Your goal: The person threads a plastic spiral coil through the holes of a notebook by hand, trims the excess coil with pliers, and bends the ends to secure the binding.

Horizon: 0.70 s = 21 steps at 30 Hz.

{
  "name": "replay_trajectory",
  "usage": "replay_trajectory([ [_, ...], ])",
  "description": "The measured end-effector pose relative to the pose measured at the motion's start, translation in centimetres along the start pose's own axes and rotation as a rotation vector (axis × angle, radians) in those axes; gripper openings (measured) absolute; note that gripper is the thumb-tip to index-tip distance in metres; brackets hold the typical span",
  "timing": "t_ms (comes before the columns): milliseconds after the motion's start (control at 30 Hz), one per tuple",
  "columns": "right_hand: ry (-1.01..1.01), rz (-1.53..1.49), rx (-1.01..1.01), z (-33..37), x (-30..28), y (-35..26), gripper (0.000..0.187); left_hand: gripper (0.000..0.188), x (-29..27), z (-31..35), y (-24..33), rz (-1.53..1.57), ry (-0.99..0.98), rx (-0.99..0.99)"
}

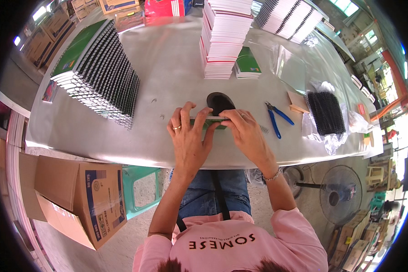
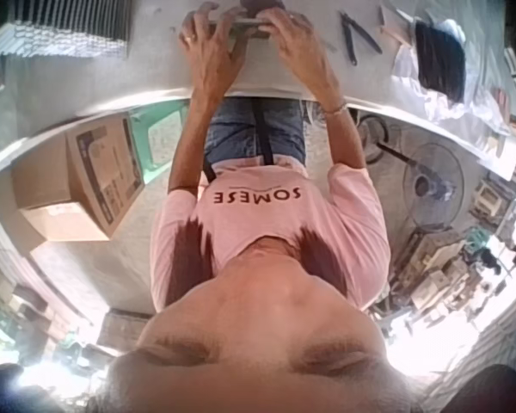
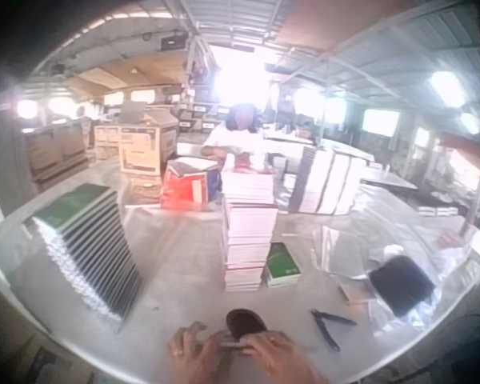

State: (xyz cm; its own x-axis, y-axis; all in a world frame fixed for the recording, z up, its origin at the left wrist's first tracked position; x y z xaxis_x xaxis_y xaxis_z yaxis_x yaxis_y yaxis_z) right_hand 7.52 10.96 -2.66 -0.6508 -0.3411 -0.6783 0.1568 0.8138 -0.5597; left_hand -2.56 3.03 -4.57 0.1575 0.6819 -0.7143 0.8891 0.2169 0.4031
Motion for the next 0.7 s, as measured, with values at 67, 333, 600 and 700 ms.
replay_trajectory([
  [67, 0.048, 0.007, -0.022, 0.1, -0.3, -0.1, 0.03, 0.037, 0.2, 0.0, 0.0, -0.003, -0.005, -0.004],
  [333, 0.087, -0.158, 0.081, -0.4, -0.9, 0.2, 0.029, 0.038, 0.3, 0.0, -0.1, 0.015, -0.004, -0.005],
  [600, -0.027, -0.104, 0.046, -0.8, -0.8, -0.3, 0.02, 0.044, 0.0, -0.5, -1.0, 0.134, 0.014, -0.037],
  [700, -0.026, -0.12, 0.056, -0.8, -0.7, 0.2, 0.02, 0.054, -0.7, -0.4, -1.6, 0.217, 0.083, -0.102],
])
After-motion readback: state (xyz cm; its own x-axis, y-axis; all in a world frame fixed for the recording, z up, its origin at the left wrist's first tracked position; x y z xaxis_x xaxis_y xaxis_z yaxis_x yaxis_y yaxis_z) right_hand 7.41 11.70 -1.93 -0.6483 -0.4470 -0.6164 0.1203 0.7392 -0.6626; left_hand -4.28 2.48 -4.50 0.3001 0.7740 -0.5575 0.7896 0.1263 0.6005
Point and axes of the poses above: each hand's wrist, its own z-axis away from the middle knuckle, its own x-axis out of the palm, y = z × x, the point moved 10 cm from there along -z, towards the middle knuckle, and after that the axes turned 7 degrees about -z, right-handed, at the moved point
